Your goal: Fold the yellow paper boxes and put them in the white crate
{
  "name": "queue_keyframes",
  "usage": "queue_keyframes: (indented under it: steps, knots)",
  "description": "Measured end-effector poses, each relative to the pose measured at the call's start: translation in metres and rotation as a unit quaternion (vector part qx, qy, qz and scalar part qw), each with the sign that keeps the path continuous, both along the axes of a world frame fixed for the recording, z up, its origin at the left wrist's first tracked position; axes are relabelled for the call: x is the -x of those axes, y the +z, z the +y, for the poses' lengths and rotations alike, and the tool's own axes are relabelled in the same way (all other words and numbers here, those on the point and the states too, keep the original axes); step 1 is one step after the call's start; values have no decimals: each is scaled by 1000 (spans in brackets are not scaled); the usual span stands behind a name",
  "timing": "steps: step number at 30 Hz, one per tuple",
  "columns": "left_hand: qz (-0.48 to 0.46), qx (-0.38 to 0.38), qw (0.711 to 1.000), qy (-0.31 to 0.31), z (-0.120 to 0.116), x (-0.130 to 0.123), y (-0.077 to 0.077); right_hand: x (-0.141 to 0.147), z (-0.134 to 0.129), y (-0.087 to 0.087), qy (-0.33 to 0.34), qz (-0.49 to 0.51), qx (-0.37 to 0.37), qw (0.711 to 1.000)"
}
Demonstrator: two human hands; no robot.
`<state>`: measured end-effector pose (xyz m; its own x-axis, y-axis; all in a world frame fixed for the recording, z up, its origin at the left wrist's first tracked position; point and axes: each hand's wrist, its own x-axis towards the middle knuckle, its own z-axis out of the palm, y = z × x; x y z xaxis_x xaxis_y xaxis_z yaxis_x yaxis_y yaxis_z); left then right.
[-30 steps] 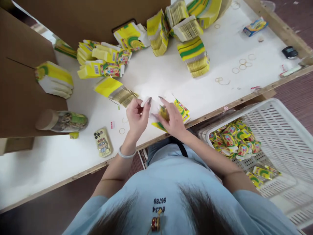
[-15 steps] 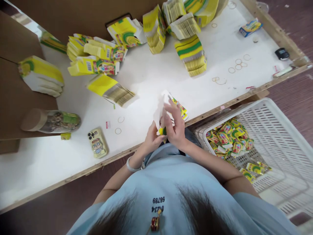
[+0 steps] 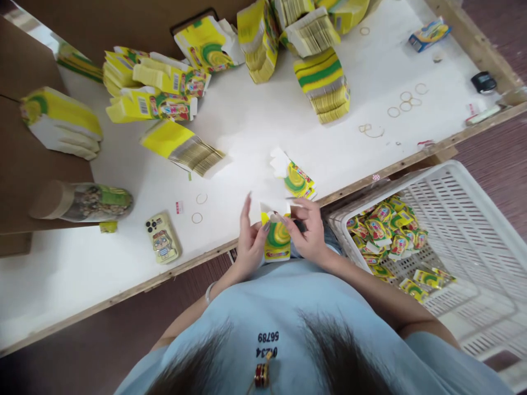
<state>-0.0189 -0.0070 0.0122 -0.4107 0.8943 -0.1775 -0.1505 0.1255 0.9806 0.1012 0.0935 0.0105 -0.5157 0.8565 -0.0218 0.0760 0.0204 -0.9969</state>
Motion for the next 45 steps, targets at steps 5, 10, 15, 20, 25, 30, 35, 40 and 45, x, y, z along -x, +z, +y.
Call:
queue_keyframes:
  steps: [5, 10, 15, 20, 25, 30, 35, 40, 45]
  knots:
    - [8, -3, 1000, 15, -15, -1, -5, -18, 9, 0, 126, -10, 58, 990]
    - [26, -12, 998, -58, -14, 9, -2, -18, 9, -1, 115, -17, -22, 993]
    - [33, -55, 997, -31, -14, 7, -9, -26, 12, -5, 97, -72, -161, 979]
    - [107, -44, 992, -57, -17, 15, -6, -37, 26, -2, 268, 9, -137, 954]
    - [147, 20, 988, -43, -16, 22, 5, -29, 15, 6, 260, -27, 120, 958]
    - [159, 10, 985, -62, -14, 24, 9, -24, 19, 9, 288, 28, 226, 930]
    - [204, -4, 976, -70, -18, 24, 2, -27, 36, 8, 336, 47, 307, 889]
    - [287, -45, 949, -119, -7, 27, -1, -23, 28, 2, 264, 40, 295, 917]
    - [430, -15, 901, -62, 70, 67, -18, -70, 63, 9, 107, -127, 26, 986]
